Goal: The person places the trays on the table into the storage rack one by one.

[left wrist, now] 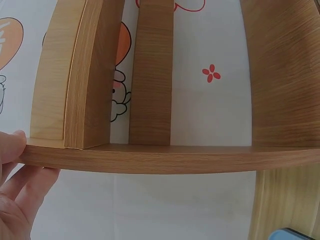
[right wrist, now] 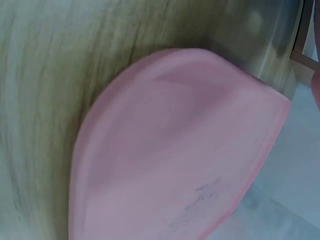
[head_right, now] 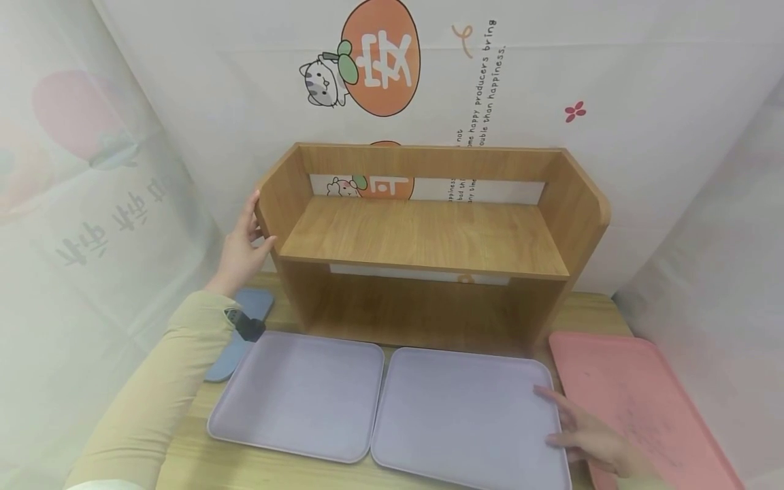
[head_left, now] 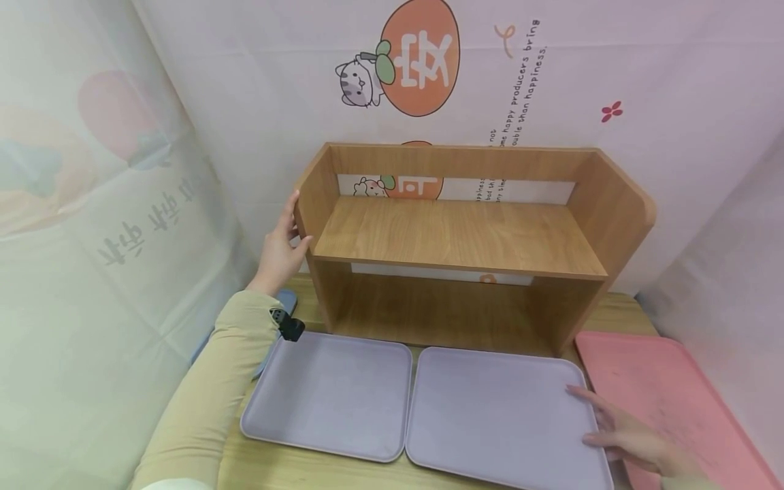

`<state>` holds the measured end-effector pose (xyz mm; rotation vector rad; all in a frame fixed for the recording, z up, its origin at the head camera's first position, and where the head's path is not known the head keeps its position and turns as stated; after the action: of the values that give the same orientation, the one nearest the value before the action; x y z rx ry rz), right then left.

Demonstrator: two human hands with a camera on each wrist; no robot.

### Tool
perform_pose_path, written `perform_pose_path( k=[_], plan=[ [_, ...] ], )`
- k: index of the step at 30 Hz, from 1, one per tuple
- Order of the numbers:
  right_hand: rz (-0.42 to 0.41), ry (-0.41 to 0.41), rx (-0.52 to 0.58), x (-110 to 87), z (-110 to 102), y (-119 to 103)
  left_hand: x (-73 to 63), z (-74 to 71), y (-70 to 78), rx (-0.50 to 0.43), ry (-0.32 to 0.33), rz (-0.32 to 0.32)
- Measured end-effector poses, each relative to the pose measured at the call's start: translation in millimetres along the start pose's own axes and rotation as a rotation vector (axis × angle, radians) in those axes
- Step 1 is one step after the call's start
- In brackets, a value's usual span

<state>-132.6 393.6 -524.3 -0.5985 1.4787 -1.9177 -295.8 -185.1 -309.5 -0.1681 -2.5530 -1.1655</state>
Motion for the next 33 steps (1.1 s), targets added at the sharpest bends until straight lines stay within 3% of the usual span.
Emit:
perform_pose_path(
  k=[9, 14, 18, 23, 27, 33],
  plan=[
    [-0.053, 0.009, 0.007, -1.8, 1.7, -1.4, 1.1, -0.4, -3.3, 0.002, -0.004, 0.009],
    [-0.084, -0.006, 0.064, -0.7, 2.1, -4.8, 1.3, -1.4, -3.6, -0.002, -0.009, 0.016],
    [-0.135, -0.042, 0.133, 0.1, 3.2, -8.4, 1.3, -2.0, -4.0, 0.002, -0.013, 0.022],
    [-0.245, -0.028, 0.148, 1.5, 6.7, -13.6, 1.0, -2.6, -3.9, 0.008, -0.006, 0.035],
    [-0.318, -0.004, 0.146, 8.8, 12.6, -21.8, 1.5, -2.6, -3.7, 0.010, 0.000, 0.041],
    [-0.318, -0.027, 0.186, 24.4, 21.3, -34.1, 2.4, -2.3, -3.2, 0.001, -0.004, 0.026]
  ],
)
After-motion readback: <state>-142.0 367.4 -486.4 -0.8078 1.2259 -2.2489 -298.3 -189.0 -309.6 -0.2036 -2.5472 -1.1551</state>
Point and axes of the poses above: each hand's wrist, its own x-axis towards the middle knuckle, its own z-axis out of the palm, y = z × x, the point moved 1 cm from there along x, towards the middle knuckle, and after that the axes turned 7 degrees about -z, right-handed, at the moved point
